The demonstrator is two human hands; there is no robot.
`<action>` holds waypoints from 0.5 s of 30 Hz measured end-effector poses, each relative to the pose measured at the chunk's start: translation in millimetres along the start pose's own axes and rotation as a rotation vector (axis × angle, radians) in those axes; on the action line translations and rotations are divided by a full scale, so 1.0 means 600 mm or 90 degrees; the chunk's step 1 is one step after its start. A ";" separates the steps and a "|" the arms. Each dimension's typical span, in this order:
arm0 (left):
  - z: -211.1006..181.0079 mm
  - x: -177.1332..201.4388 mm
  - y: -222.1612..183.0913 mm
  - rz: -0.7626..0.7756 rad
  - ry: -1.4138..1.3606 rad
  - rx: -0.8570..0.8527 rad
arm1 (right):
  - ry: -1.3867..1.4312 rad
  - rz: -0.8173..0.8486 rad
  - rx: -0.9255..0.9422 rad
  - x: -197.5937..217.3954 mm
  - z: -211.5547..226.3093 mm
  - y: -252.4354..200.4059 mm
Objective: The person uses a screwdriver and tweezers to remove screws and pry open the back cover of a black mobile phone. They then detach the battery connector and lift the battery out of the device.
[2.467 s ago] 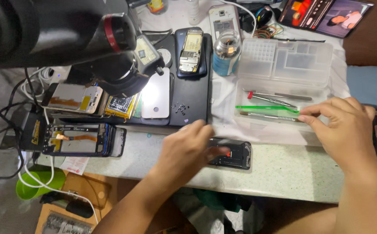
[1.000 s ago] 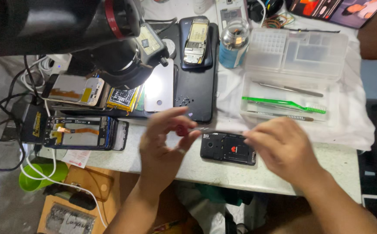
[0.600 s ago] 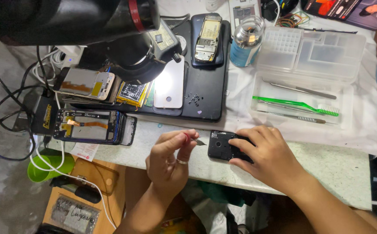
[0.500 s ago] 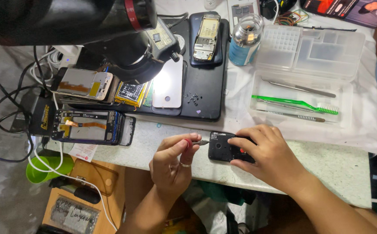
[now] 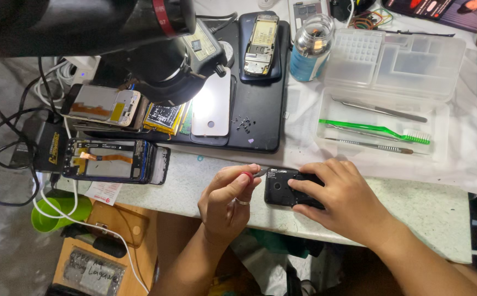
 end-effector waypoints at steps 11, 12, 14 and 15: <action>0.002 -0.007 0.009 0.028 0.003 -0.012 | 0.000 -0.003 0.008 0.004 0.001 0.002; 0.003 -0.007 0.011 0.016 0.022 -0.004 | -0.001 0.001 0.007 0.004 0.001 0.002; 0.004 -0.007 0.015 -0.005 0.058 0.013 | -0.004 0.003 0.006 0.004 0.001 0.000; 0.003 -0.008 0.018 -0.011 0.072 0.017 | -0.005 0.002 0.007 0.004 0.002 0.000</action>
Point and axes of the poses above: each hand's wrist, its own y-axis towards the middle knuckle, its own x-axis out of the back of the hand, z = x × y, the point moved 6 cm from there along y, towards the middle knuckle, and after that the axes turned 2 degrees about y, right-handed, at the moved point
